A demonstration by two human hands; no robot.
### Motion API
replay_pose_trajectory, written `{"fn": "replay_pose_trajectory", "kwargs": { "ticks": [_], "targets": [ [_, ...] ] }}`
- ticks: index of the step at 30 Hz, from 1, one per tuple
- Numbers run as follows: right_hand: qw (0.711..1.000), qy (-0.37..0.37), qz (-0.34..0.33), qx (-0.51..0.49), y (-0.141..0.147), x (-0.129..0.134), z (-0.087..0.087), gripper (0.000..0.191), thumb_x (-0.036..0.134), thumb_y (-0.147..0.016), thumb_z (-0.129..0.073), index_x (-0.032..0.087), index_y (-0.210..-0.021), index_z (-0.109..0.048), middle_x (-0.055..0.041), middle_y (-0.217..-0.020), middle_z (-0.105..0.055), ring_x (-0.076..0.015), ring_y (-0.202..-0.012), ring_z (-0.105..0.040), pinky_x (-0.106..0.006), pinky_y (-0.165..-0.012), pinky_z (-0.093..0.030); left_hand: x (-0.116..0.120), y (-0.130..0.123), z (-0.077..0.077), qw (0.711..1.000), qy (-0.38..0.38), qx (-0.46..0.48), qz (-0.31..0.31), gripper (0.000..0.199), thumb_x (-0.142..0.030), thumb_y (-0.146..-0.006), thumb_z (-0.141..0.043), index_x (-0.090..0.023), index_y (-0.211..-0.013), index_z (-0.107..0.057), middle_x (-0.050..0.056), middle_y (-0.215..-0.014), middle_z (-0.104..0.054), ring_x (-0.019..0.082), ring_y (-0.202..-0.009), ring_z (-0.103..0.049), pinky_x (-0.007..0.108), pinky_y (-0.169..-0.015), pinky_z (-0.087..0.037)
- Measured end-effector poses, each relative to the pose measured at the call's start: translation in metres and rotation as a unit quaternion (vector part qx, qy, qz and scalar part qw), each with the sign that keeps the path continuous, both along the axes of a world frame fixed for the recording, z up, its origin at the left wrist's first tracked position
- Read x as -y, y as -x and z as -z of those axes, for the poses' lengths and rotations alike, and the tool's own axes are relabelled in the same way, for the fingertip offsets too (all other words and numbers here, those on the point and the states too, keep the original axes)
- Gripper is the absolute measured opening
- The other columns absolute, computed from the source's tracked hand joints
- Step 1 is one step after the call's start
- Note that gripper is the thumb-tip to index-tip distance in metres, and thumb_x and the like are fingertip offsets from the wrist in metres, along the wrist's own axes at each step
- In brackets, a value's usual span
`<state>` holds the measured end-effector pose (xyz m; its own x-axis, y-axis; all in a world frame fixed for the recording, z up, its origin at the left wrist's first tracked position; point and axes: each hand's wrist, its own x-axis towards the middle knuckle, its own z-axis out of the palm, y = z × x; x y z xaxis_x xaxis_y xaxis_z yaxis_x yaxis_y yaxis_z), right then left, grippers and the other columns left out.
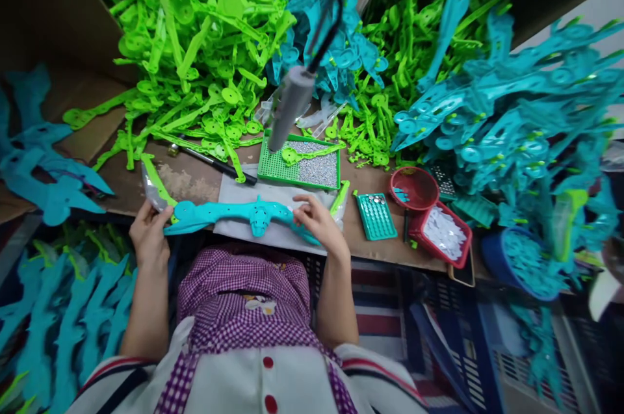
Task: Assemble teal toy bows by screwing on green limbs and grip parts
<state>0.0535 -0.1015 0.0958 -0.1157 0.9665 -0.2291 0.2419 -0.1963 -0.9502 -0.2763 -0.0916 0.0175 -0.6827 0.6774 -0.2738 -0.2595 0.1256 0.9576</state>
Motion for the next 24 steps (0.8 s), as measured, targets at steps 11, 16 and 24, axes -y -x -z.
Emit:
{"fn": "replay_pose_trajectory", "kwargs": {
  "ticks": [11, 16, 24],
  "targets": [
    [0.990, 0.103, -0.041, 0.088, -0.019, 0.000, 0.024, 0.022, 0.023, -0.064, -0.051, 0.024, -0.085, -0.044, 0.0117, -0.050, -0.048, -0.0101, -0.049, -0.044, -0.023, -0.053, -0.032, 0.010, 0.010, -0.012, 0.998, -0.051, 0.033, 0.016, 0.076, -0.013, -0.028, -0.087, -0.021, -0.095, -0.054, -0.002, -0.079, -0.073, 0.015, -0.076, -0.068, 0.026, -0.070, -0.055],
    [0.989, 0.115, -0.024, 0.087, -0.019, -0.001, 0.021, 0.024, 0.024, -0.063, -0.051, 0.024, -0.085, -0.042, 0.0119, -0.050, -0.046, -0.0104, -0.050, -0.042, -0.023, -0.054, -0.031, 0.009, 0.007, -0.018, 0.998, -0.054, 0.036, 0.009, 0.075, -0.011, -0.027, -0.084, -0.020, -0.094, -0.053, -0.002, -0.077, -0.073, 0.014, -0.074, -0.068, 0.025, -0.067, -0.055],
    [0.976, 0.061, -0.067, 0.198, -0.007, -0.007, 0.024, 0.018, 0.021, -0.069, -0.048, 0.025, -0.085, -0.040, 0.0086, -0.057, -0.046, -0.0145, -0.057, -0.044, -0.027, -0.061, -0.030, 0.013, 0.005, -0.024, 0.998, -0.065, 0.007, 0.019, 0.071, -0.013, -0.032, -0.082, -0.020, -0.096, -0.052, -0.001, -0.082, -0.071, 0.015, -0.078, -0.067, 0.027, -0.071, -0.055]
  ]
}}
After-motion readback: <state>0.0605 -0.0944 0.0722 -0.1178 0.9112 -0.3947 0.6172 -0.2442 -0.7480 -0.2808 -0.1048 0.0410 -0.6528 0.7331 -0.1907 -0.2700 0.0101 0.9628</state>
